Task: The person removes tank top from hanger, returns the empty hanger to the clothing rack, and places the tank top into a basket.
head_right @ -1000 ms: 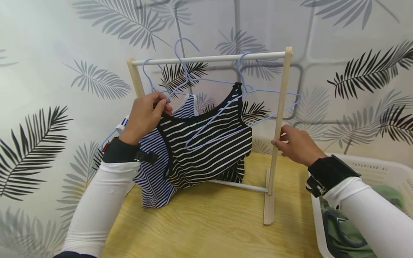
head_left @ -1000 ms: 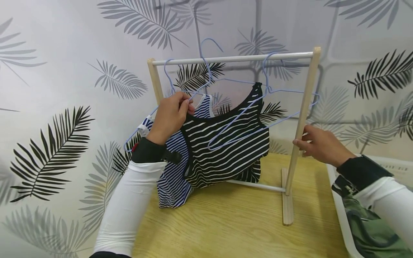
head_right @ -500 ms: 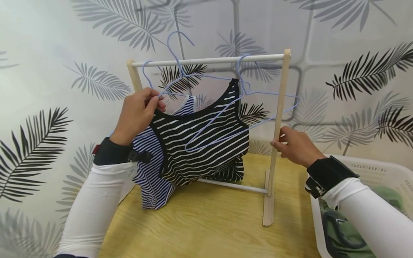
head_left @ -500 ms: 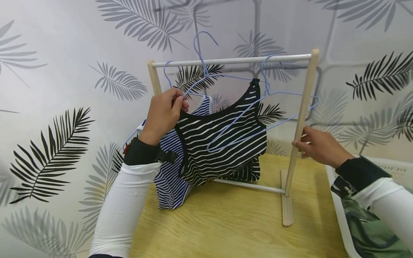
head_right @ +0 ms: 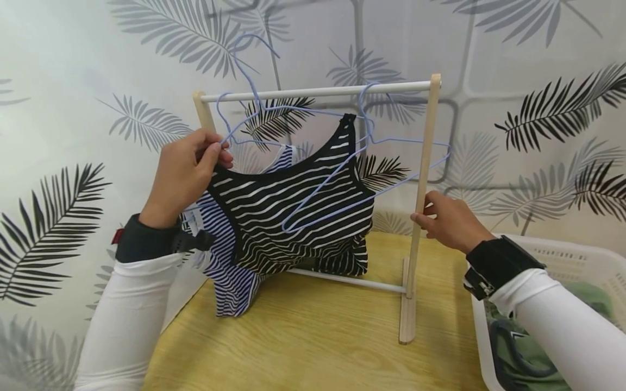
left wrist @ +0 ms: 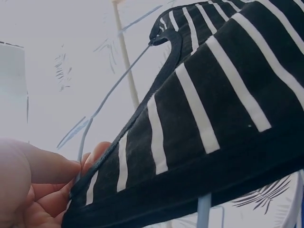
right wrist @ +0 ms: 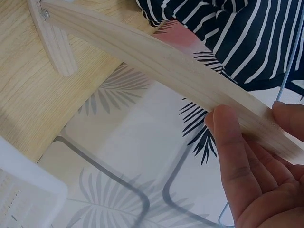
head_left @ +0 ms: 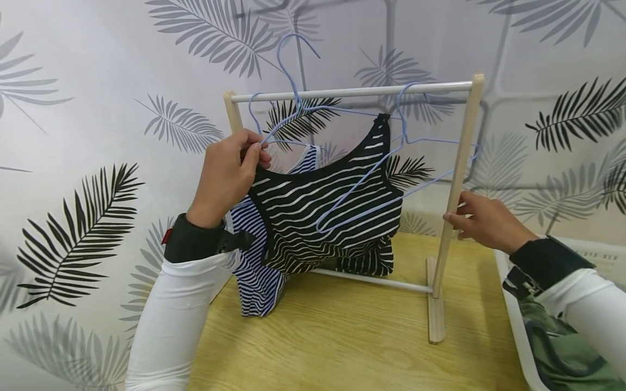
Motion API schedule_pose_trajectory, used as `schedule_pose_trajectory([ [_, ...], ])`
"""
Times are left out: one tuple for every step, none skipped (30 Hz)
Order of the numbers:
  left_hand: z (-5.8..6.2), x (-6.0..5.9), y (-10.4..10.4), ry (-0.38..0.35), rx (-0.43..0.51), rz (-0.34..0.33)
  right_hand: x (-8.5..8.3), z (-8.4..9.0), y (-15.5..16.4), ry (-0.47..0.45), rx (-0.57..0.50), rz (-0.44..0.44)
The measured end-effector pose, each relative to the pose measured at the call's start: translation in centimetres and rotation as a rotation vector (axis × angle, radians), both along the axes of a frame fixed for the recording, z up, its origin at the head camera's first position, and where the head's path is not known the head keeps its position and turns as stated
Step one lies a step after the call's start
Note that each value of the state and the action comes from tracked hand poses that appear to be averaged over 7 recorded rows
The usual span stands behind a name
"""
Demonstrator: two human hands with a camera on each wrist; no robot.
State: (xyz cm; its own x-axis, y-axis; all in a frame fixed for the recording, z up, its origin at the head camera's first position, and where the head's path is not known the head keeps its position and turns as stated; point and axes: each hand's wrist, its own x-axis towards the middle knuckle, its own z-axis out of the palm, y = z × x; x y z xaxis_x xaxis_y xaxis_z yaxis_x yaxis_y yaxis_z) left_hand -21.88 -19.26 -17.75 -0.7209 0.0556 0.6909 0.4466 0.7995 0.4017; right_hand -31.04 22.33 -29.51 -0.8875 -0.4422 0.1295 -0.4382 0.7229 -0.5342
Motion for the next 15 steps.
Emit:
schedule_pose_trajectory([
  [0.1, 0.3, 0.0, 0.004, -0.006, 0.002, 0.0, 0.0, 0.0, 0.001, 0.000, 0.001],
  [0.2, 0.5, -0.1, 0.008, -0.012, 0.004, 0.0, 0.0, 0.0, 0.002, 0.000, 0.001],
  [0.3, 0.8, -0.1, 0.014, -0.017, 0.006, 0.0, 0.0, 0.0, 0.004, 0.000, 0.000],
  [0.3, 1.1, -0.1, 0.019, -0.018, 0.004, 0.0, -0.1, 0.0, 0.005, -0.001, 0.000],
  [0.4, 1.3, -0.1, 0.022, -0.019, 0.004, 0.0, -0.1, 0.0, 0.006, -0.001, 0.000],
  [0.5, 1.6, -0.1, 0.025, -0.022, 0.005, 0.0, -0.1, 0.0, 0.006, -0.001, 0.000],
  [0.6, 1.9, -0.1, 0.026, -0.024, 0.008, 0.0, -0.1, 0.0, 0.007, -0.001, -0.001],
  [0.7, 2.1, -0.2, 0.029, -0.027, 0.013, 0.0, -0.1, 0.0, 0.006, -0.002, -0.001],
  [0.7, 2.4, -0.2, 0.034, -0.029, 0.016, 0.0, -0.1, 0.0, 0.005, -0.002, -0.001],
  [0.8, 2.6, -0.2, 0.038, -0.031, 0.019, 0.0, -0.1, 0.0, 0.003, -0.004, -0.001],
  [0.8, 2.9, -0.2, 0.042, -0.034, 0.020, 0.0, 0.0, 0.0, 0.003, -0.005, 0.000],
  [0.9, 3.1, -0.2, 0.049, -0.034, 0.020, 0.0, 0.0, 0.0, 0.005, -0.005, 0.000],
  [1.0, 3.4, -0.2, 0.057, -0.034, 0.019, 0.0, 0.0, 0.0, 0.005, -0.005, 0.001],
  [1.0, 3.6, -0.2, 0.065, -0.032, 0.014, 0.0, 0.0, 0.0, 0.006, -0.003, 0.001],
  [1.1, 3.8, -0.2, 0.071, -0.028, 0.008, 0.0, 0.0, 0.0, 0.005, -0.004, 0.001],
])
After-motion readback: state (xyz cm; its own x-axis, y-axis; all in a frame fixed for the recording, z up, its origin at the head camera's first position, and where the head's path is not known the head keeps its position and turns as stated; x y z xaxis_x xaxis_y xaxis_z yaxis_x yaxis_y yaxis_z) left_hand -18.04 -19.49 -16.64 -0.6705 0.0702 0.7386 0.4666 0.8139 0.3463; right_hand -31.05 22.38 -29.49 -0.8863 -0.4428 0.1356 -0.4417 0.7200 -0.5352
